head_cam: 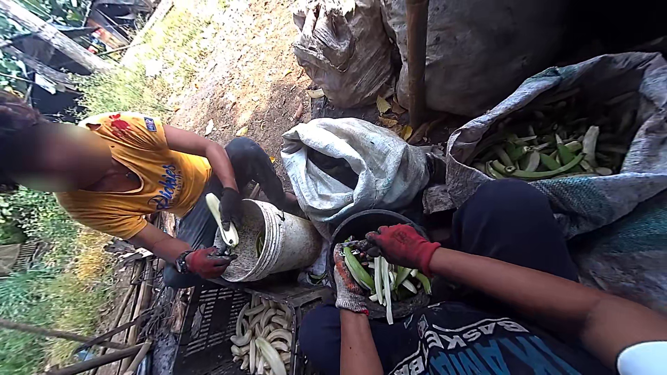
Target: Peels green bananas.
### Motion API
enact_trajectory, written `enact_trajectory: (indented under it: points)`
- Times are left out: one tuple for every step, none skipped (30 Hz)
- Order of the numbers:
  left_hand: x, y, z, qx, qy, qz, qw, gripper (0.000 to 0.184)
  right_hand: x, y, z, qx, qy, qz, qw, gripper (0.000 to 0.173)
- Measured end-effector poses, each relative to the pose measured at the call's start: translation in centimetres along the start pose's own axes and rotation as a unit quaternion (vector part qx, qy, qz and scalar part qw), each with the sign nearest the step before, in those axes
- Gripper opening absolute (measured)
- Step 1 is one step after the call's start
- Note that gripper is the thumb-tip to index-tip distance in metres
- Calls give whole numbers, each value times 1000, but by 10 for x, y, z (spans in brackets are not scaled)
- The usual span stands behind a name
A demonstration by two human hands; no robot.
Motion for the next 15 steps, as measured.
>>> enact_trajectory:
  points:
    - [0,-2,-1,1,-8,-9,1000,43,-1,1,-1,11,-3,-12,1000,39]
    - [2,-2,-2,0,-19,-16,1000,43,-3,1,-2,22,-5,-26,999,39]
    - [3,-2,-3,-2,-34,-15,999,43,-4,2,-3,33,-8,-41,999,39]
    - [4,-1,-3,-3,-50,-13,999,45,-6,2,-4,40,-12,-55,998,39]
    - [4,-1,-2,-3,-54,-19,998,47,-8,3,-5,44,-17,-70,996,39]
    - [6,-1,0,-3,-46,-28,999,49,-9,4,-6,47,-22,-80,995,38]
    - [7,0,1,-1,-32,-41,999,48,-10,5,-6,49,-26,-89,995,38]
    - [10,2,2,6,-21,-54,998,47,-10,6,-7,51,-29,-95,994,38]
    - [12,5,3,11,-15,-72,997,46,-9,6,-8,55,-28,-99,993,38]
    - [13,8,3,10,-15,-96,995,46,-9,7,-9,60,-28,-102,993,38]
    - [12,8,2,5,-20,-120,993,46,-8,9,-10,68,-30,-107,991,38]
    - [12,7,3,-6,-29,-152,988,43,-8,11,-11,75,-32,-113,990,38]
    - [13,7,6,-21,-24,-178,984,40,-8,14,-11,79,-33,-120,989,37]
    - [10,6,8,-37,-26,-190,981,41,-8,16,-11,80,-28,-125,989,36]
    - [6,4,8,-53,-20,-168,984,41,-8,17,-9,79,-15,-126,989,36]
Point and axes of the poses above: each hand's wrist, its own z-axis away from the middle knuckle, its own x-axis out of the palm, y = z × x, the point moved 2 cm from there along -z, towards the middle knuckle, and after that the axes turned 12 degrees about -y, right-handed, at the moved point
